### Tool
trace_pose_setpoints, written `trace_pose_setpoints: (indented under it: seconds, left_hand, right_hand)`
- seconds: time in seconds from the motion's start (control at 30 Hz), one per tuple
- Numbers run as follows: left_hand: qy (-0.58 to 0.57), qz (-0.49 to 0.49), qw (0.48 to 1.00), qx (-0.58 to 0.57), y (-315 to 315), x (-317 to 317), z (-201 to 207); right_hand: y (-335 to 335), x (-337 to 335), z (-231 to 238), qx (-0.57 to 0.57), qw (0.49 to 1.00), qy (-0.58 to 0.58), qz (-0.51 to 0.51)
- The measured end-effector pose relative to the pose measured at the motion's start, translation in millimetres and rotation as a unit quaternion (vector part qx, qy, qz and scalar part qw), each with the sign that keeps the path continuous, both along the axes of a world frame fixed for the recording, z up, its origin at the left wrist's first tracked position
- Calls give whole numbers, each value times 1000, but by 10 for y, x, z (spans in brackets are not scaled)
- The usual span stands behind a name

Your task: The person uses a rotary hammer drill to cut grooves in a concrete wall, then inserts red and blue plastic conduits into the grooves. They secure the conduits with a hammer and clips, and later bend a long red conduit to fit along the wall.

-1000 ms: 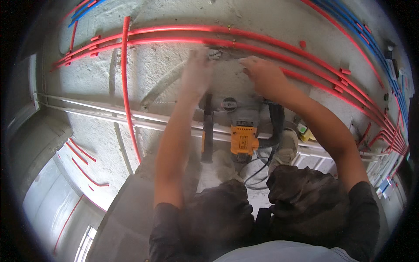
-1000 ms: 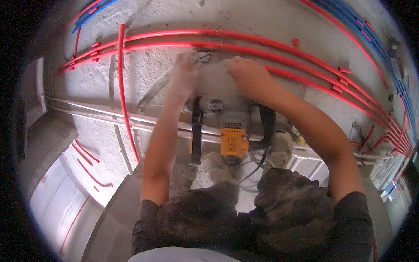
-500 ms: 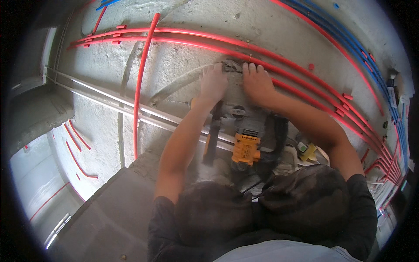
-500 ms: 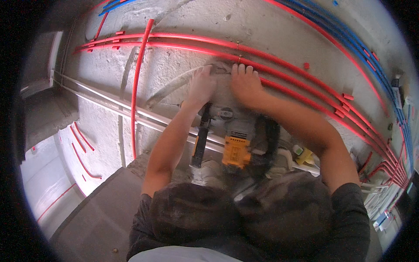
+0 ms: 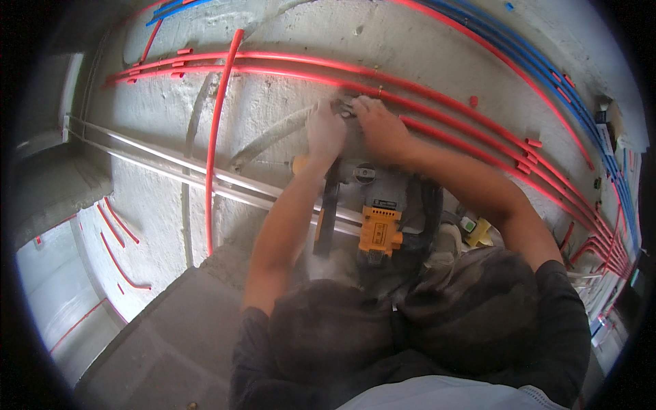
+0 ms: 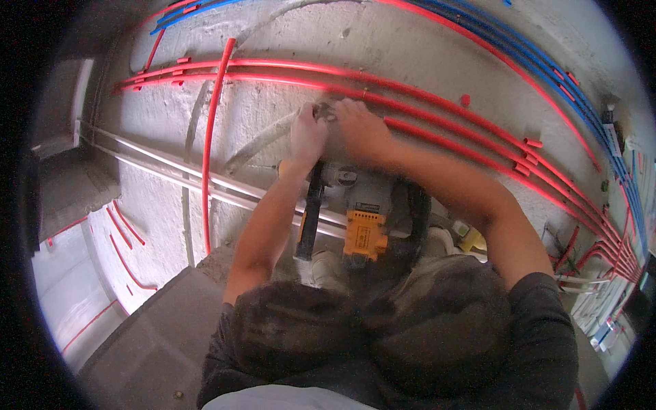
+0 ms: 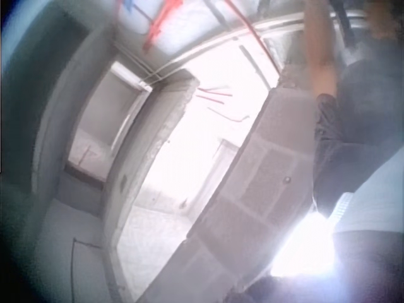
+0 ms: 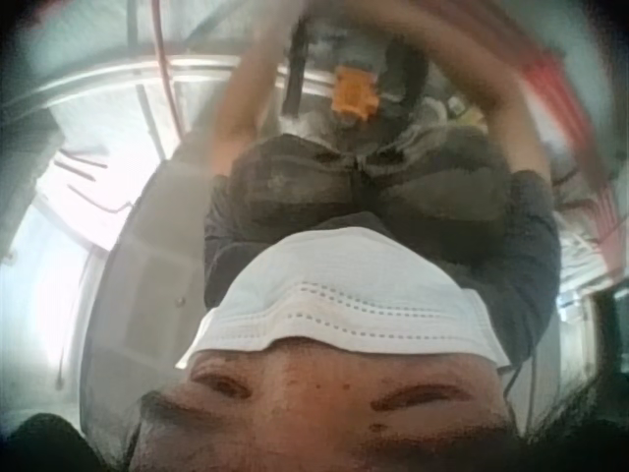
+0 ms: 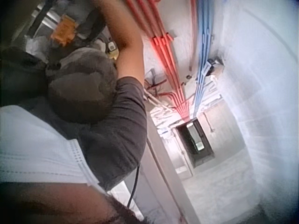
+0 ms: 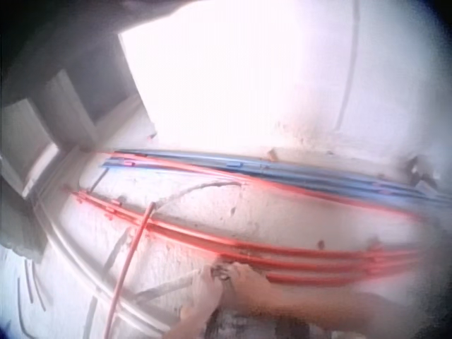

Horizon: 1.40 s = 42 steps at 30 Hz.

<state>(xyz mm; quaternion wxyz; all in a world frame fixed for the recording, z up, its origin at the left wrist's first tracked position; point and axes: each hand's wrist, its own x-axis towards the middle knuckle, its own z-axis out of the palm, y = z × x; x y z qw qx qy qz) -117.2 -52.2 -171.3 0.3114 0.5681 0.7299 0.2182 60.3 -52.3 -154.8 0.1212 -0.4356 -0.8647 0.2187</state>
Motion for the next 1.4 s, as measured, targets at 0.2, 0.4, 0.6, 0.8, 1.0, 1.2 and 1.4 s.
trace_pose_setpoints:
  seconds: [0.2,0.4,0.6,0.8,1.0,1.2,1.4]
  left_hand:
    - [57,-85,989,104,70,46,-169]
    - [-61,-21,996,57,82,1,-115]
    - [-175,-38,981,69,133,21,-93]
    - [-280,7,960,-8,124,-79,-84]
    - [-355,13,935,-14,243,-389,-271]
    - [-255,102,962,-6,323,-917,-60]
    - [-273,113,954,-44,273,-900,-2]
  right_hand:
    - [82,-4,-222,69,994,-83,-24]
    - [98,-149,-191,-44,996,-26,-71]
    - [194,-203,-312,-56,989,83,-107]
    - [277,-128,-172,-78,987,104,-94]
    - [450,-112,-243,-25,999,21,0]
    - [428,-282,-90,-28,997,-57,32]
    - [493,-273,-15,-62,998,-28,0]
